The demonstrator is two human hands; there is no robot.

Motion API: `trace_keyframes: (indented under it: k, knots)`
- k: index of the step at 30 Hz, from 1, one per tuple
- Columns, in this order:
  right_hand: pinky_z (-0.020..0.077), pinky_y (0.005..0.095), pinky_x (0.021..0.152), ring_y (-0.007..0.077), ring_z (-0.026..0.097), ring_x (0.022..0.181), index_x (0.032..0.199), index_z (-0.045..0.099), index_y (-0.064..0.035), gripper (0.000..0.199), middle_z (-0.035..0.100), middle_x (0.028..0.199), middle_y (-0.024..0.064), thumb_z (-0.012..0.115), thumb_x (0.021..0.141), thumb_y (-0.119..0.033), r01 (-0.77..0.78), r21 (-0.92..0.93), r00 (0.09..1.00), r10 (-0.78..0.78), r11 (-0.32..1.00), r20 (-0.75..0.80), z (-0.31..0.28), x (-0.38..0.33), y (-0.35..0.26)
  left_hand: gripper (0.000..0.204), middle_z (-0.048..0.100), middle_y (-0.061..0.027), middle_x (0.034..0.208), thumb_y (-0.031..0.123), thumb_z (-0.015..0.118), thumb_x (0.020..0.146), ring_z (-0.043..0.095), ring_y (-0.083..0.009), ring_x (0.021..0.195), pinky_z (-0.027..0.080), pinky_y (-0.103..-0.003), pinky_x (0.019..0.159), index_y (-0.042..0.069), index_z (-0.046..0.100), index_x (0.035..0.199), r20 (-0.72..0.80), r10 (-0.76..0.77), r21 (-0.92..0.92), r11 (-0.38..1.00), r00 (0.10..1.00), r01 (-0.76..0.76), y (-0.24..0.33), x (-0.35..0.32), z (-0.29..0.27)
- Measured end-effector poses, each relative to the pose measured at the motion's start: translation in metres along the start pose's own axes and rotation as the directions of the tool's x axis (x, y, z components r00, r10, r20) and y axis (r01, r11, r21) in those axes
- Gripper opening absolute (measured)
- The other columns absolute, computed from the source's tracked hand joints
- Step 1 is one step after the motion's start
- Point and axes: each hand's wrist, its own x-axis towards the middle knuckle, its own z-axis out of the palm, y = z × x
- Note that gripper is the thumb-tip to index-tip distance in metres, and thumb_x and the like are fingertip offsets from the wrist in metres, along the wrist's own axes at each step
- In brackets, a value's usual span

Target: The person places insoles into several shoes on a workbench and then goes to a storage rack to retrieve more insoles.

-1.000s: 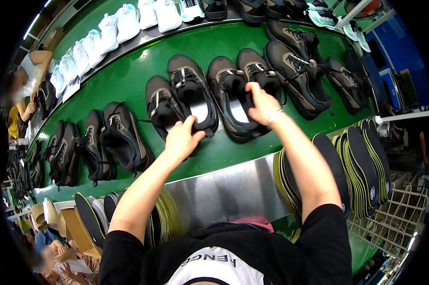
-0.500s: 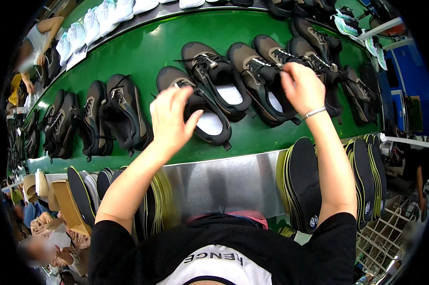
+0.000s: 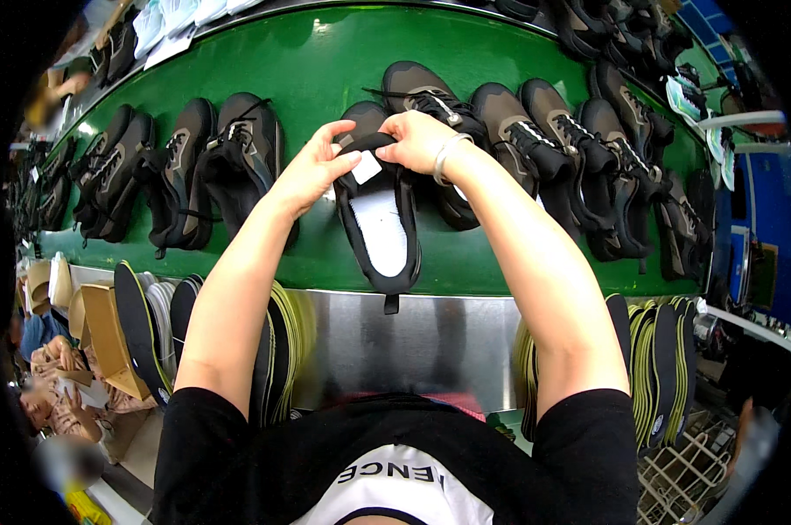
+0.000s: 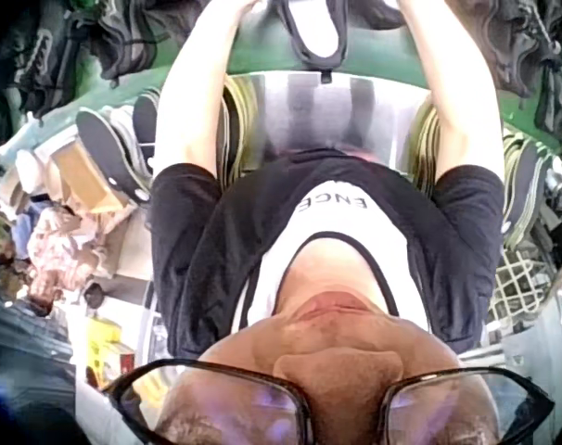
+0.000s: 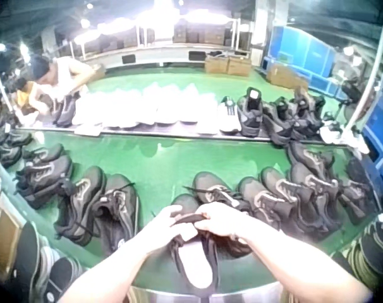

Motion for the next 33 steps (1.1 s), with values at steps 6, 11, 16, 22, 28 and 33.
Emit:
trace_keyframes:
  k: [6, 11, 16, 22, 28, 33]
  knots:
    - [0.0435, 0.0267, 0.066, 0.0161, 0.057, 0.070, 0.090, 0.058, 0.0026, 0.025, 0.062, 0.077, 0.0098, 0.060, 0.071, -0.013, -0.113, -0.085, 0.993, 0.114, 0.990, 0.007, -0.003, 0.003, 0.001, 0.052, 0.054, -0.0061, 0.085, 0.009, 0.056, 0.079, 0.052, -0.0109, 0.081, 0.040, -0.023, 0.076, 0.002, 0.030, 0.124, 0.003, -0.039, -0.034, 0.999, 0.999, 0.039, 0.004, 0.000, 0.003]
    - [0.0436, 0.0268, 0.067, 0.0157, 0.057, 0.071, 0.091, 0.058, 0.0033, 0.025, 0.062, 0.077, 0.0112, 0.058, 0.071, -0.012, -0.102, -0.046, 0.995, 0.102, 0.994, 0.000, 0.000, 0.001, 0.000, 0.052, 0.054, -0.0067, 0.085, 0.010, 0.056, 0.079, 0.052, -0.0110, 0.080, 0.041, -0.023, 0.073, 0.001, 0.030, 0.124, 0.008, -0.061, -0.062, 0.996, 0.998, 0.061, 0.002, -0.001, 0.001]
    - [0.0428, 0.0206, 0.065, 0.0070, 0.052, 0.071, 0.098, 0.052, 0.0057, 0.023, 0.059, 0.080, 0.0035, 0.056, 0.077, -0.003, -0.137, -0.078, 0.988, 0.141, 0.988, 0.058, 0.001, 0.004, -0.004, 0.053, 0.054, -0.0069, 0.085, 0.010, 0.057, 0.079, 0.052, -0.0111, 0.079, 0.041, -0.023, 0.072, 0.000, 0.029, 0.124, -0.016, -0.031, 0.043, 0.999, 0.999, 0.032, -0.009, 0.003, -0.004]
    - [0.0434, 0.0229, 0.066, 0.0104, 0.054, 0.072, 0.095, 0.054, 0.0043, 0.023, 0.060, 0.080, 0.0063, 0.057, 0.075, -0.006, -0.092, -0.033, 0.996, 0.092, 0.995, 0.020, 0.005, 0.002, 0.001, 0.048, 0.054, -0.0063, 0.085, 0.009, 0.055, 0.079, 0.052, -0.0109, 0.080, 0.042, -0.024, 0.072, 0.001, 0.033, 0.121, -0.022, -0.001, -0.001, 1.000, 1.000, 0.001, -0.001, -0.002, 0.001]
    - [0.0429, 0.0212, 0.068, 0.0085, 0.053, 0.073, 0.093, 0.056, -0.0017, 0.019, 0.058, 0.080, 0.0028, 0.057, 0.074, -0.005, 0.227, 0.090, 0.826, -0.142, 0.970, -0.545, -0.014, -0.047, -0.031, 0.024, 0.057, -0.0134, 0.081, 0.003, 0.052, 0.075, 0.054, -0.0307, 0.074, 0.043, -0.037, 0.066, 0.005, 0.053, 0.098, -0.236, 0.729, 0.832, 0.494, 0.643, -0.254, 0.011, -0.031, 0.007]
    - [0.0368, 0.0335, 0.091, 0.0292, 0.047, 0.104, 0.117, 0.040, -0.0033, 0.057, 0.051, 0.107, 0.0171, 0.052, 0.061, 0.000, 0.111, -0.384, 0.906, -0.252, 0.917, -0.341, -0.045, -0.054, 0.030, 0.034, 0.054, -0.0151, 0.097, 0.007, 0.055, 0.069, 0.049, -0.0318, 0.091, 0.038, -0.041, 0.081, 0.004, 0.050, 0.102, -0.161, 0.595, 0.912, 0.394, 0.788, -0.111, 0.029, -0.020, 0.023]
